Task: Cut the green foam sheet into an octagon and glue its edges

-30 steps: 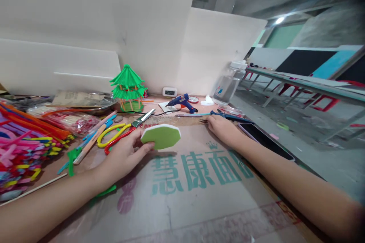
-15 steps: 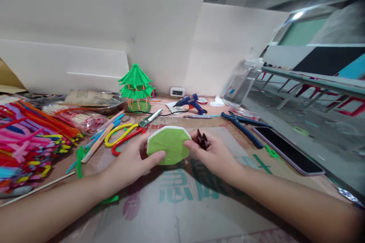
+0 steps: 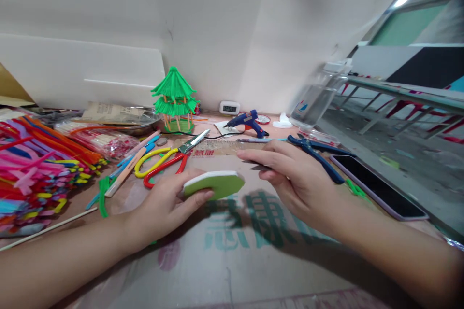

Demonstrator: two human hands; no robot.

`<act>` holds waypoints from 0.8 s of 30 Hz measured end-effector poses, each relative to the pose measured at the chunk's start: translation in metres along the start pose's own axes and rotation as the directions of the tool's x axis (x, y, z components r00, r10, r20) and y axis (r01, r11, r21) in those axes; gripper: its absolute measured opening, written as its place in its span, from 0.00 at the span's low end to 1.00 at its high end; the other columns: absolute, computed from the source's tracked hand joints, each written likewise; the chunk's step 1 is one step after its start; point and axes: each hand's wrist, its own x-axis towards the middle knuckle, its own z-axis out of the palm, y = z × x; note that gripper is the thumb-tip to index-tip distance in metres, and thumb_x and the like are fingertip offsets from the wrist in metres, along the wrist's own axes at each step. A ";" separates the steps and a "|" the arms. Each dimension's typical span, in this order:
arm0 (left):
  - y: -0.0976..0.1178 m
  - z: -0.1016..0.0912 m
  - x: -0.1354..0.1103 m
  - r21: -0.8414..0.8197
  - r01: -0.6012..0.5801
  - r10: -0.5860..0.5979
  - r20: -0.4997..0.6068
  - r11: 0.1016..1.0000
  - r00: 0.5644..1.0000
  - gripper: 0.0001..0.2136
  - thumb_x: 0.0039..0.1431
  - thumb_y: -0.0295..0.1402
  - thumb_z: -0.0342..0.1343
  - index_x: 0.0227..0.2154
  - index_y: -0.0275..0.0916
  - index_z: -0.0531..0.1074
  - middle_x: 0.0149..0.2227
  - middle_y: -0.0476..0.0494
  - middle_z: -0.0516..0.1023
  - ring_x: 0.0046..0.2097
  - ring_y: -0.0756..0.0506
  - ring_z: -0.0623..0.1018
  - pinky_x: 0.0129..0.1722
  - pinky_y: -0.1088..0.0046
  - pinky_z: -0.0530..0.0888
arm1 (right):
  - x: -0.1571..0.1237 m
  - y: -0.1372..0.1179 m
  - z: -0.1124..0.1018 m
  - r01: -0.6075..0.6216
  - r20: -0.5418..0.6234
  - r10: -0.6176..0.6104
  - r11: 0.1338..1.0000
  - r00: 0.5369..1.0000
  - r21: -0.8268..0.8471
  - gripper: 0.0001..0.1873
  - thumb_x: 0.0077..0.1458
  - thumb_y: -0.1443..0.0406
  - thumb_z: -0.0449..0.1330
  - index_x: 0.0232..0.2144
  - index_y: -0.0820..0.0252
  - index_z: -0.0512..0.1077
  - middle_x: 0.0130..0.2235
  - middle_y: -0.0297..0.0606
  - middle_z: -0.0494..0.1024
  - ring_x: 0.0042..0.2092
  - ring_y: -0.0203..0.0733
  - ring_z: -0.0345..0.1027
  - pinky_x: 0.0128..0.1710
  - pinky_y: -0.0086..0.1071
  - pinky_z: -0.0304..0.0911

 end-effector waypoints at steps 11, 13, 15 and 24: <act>-0.001 -0.002 -0.002 0.050 0.000 -0.002 0.046 0.999 0.999 0.09 0.63 0.37 0.50 0.37 0.42 0.75 0.34 0.47 0.80 0.35 0.46 0.78 0.35 0.73 0.75 | -0.002 -0.005 0.011 0.056 -0.032 -0.056 0.998 0.998 -0.011 0.10 0.67 0.65 0.50 0.48 0.59 0.68 0.37 0.40 0.77 0.36 0.42 0.69 0.34 0.35 0.64; -0.001 -0.002 -0.002 0.044 -0.006 0.005 0.025 0.999 1.000 0.09 0.62 0.36 0.51 0.38 0.41 0.75 0.35 0.47 0.81 0.36 0.46 0.78 0.37 0.73 0.75 | -0.002 -0.004 0.012 0.086 -0.038 -0.086 0.996 0.996 -0.007 0.09 0.67 0.67 0.50 0.46 0.59 0.68 0.34 0.38 0.76 0.34 0.41 0.68 0.33 0.34 0.63; -0.001 -0.002 -0.001 0.040 -0.013 0.013 0.015 0.999 1.000 0.09 0.62 0.35 0.51 0.38 0.41 0.75 0.36 0.47 0.81 0.37 0.46 0.79 0.38 0.73 0.75 | -0.002 -0.005 0.012 0.101 -0.036 -0.102 0.995 0.994 -0.011 0.09 0.66 0.68 0.50 0.45 0.59 0.69 0.33 0.38 0.76 0.33 0.40 0.67 0.33 0.34 0.63; -0.003 -0.003 -0.001 0.046 -0.073 0.072 0.021 0.996 0.997 0.09 0.63 0.33 0.51 0.39 0.39 0.75 0.38 0.45 0.82 0.38 0.47 0.79 0.40 0.74 0.75 | -0.002 -0.007 0.012 0.092 -0.004 -0.093 0.992 0.996 -0.082 0.08 0.66 0.68 0.51 0.43 0.61 0.69 0.34 0.39 0.77 0.35 0.41 0.68 0.34 0.34 0.63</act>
